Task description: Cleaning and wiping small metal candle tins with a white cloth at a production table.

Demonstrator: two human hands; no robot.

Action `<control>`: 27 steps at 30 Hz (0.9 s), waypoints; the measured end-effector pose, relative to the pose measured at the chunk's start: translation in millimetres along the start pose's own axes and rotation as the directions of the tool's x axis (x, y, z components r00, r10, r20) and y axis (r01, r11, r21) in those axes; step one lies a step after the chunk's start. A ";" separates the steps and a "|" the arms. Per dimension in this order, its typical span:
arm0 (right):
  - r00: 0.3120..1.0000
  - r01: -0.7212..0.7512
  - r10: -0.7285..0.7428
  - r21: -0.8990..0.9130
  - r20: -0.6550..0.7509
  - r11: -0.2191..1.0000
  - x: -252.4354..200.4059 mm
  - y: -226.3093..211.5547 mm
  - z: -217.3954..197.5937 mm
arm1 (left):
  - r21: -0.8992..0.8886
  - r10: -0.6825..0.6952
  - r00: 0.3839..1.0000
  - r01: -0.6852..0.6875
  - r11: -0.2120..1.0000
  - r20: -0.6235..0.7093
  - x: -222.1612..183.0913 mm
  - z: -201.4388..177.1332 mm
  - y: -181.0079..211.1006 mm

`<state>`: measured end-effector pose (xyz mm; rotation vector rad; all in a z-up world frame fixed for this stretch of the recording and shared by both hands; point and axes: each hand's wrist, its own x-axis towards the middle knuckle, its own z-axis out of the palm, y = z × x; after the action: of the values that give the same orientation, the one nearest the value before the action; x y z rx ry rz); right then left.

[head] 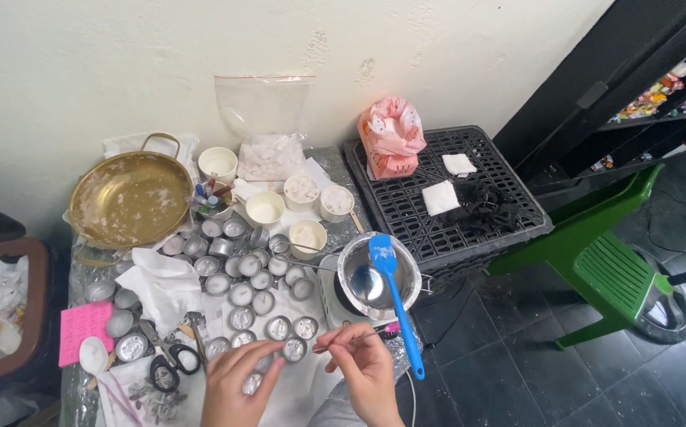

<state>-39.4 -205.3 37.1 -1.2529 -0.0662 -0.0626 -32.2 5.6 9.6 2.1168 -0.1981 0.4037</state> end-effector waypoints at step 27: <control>0.945 0.292 -0.261 0.149 -0.196 0.945 -29.0 29.5 -40.9 | -0.683 -0.053 0.974 0.194 0.704 0.222 32.3 61.0 62.9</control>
<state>-65.2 -234.6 -6.1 -1.0498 -0.0951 -0.4028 -7.9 -79.3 39.8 1.3834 -0.2659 0.0190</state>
